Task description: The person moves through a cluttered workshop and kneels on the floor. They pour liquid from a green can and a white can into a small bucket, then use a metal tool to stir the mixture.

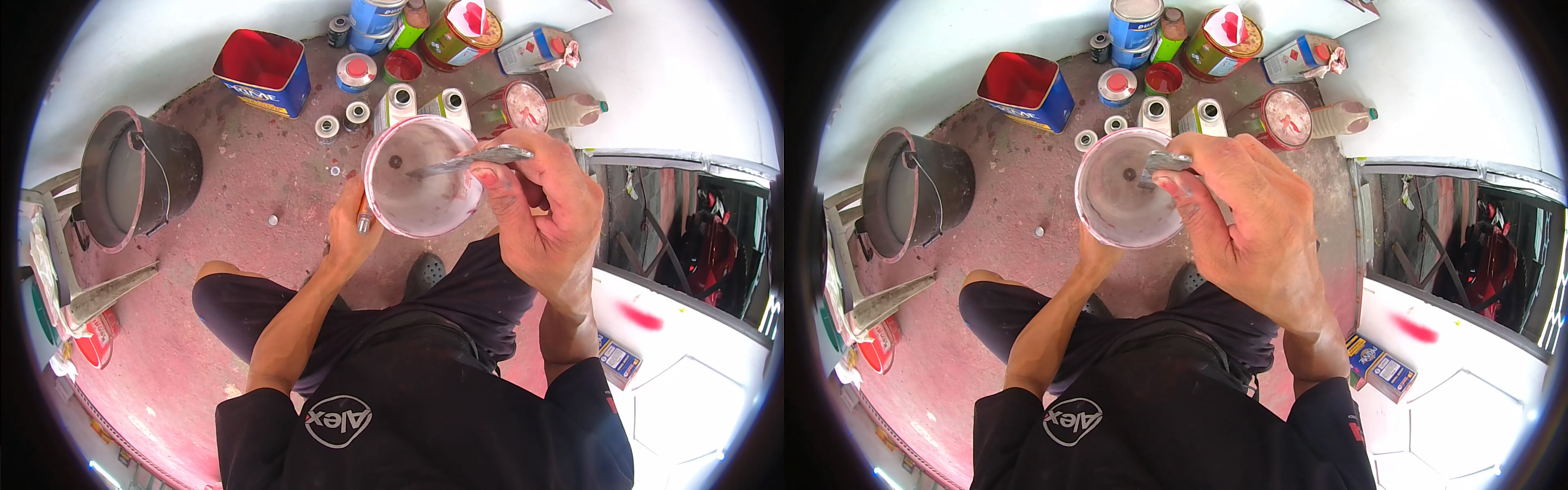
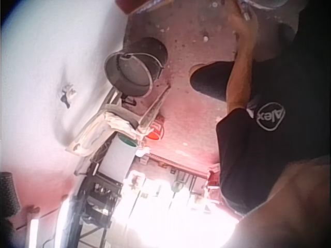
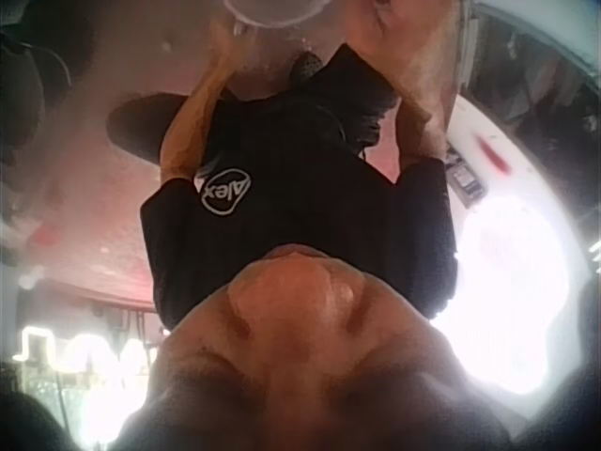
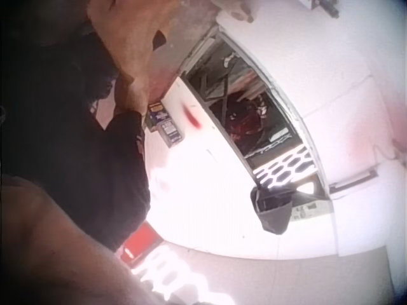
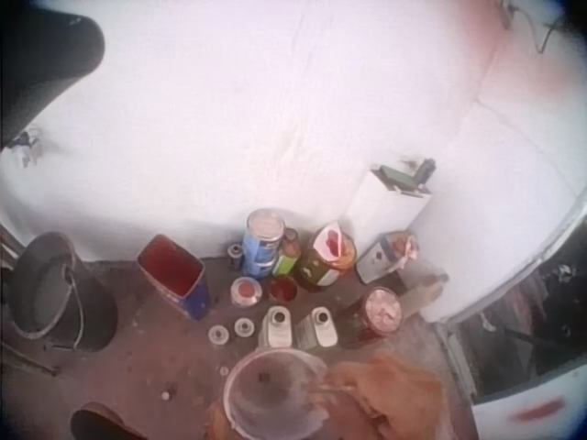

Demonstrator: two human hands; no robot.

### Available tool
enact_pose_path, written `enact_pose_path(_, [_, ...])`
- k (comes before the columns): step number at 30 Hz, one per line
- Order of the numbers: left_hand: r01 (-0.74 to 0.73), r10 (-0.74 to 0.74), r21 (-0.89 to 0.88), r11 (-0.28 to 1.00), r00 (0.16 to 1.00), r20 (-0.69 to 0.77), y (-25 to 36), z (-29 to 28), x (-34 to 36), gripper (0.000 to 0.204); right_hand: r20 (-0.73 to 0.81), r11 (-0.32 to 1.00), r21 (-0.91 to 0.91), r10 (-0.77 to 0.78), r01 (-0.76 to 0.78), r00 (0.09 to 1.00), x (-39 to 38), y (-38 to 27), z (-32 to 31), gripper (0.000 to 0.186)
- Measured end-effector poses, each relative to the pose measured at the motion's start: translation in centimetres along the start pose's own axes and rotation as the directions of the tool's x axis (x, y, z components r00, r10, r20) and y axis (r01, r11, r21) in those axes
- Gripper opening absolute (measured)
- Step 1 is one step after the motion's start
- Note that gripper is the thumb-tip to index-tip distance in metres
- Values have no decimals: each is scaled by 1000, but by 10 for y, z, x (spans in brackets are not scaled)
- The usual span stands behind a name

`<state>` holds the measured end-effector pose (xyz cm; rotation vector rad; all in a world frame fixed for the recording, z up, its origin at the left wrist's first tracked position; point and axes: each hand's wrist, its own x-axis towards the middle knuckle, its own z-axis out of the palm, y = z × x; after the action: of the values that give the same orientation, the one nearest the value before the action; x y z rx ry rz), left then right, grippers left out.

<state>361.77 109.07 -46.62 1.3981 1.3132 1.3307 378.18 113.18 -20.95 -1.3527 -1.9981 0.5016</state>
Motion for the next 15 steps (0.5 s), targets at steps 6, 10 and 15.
enact_pose_path(6, [19,-19,-11,1000,1000,-10,-2,2,-2,38,5,999,39,-3,3,1000,0,2,0,23])
enact_pose_path(10, [47,-47,2,999,999,25,-8,1,-4,37,22,1000,12,2,-2,1000,-1,1,-2,23])
enact_pose_path(15, [17,-17,28,999,1000,15,-2,2,-2,35,18,1000,-21,-16,16,1000,-2,1,-4,22])
